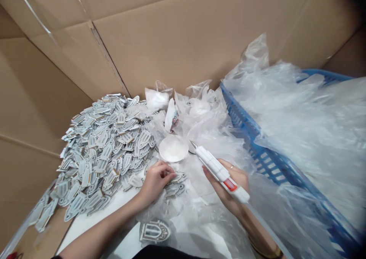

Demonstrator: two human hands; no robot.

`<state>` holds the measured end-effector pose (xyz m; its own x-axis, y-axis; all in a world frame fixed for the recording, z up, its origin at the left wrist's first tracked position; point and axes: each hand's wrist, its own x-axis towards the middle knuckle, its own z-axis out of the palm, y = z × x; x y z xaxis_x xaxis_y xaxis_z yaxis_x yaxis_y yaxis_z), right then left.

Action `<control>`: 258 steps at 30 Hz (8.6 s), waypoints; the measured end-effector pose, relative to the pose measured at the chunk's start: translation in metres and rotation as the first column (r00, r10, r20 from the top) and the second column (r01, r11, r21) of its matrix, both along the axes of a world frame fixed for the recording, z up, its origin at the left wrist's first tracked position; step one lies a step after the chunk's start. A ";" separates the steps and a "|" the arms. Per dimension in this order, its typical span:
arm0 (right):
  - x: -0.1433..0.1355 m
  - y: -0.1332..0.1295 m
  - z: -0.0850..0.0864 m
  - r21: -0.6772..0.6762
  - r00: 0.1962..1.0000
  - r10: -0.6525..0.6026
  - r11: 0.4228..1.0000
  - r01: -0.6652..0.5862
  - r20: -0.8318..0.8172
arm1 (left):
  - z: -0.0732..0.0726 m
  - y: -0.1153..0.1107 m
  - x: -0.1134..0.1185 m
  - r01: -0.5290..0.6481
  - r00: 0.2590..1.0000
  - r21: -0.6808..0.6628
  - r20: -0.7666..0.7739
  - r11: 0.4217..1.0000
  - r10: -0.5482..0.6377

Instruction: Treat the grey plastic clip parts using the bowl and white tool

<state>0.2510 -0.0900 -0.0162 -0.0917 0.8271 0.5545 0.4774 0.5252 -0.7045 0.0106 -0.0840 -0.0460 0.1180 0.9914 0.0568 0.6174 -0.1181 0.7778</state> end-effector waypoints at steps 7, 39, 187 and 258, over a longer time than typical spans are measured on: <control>0.000 0.001 0.004 0.010 1.000 -0.003 1.000 0.003 -0.010 | 0.003 0.001 -0.009 0.199 0.967 -0.096 -0.143 0.975 -0.211; 0.000 0.001 0.002 -0.018 0.996 0.001 1.000 -0.003 -0.088 | 0.075 0.012 0.031 0.267 0.521 -0.371 0.832 0.889 0.191; -0.005 0.001 0.001 0.131 0.960 0.230 0.959 -0.252 0.161 | 0.087 0.017 0.018 0.236 0.864 -0.331 0.501 0.914 -0.042; 0.004 0.002 -0.004 0.197 0.996 -0.046 0.980 0.030 0.074 | 0.062 -0.018 0.006 0.440 0.663 -0.088 -0.639 0.894 -0.389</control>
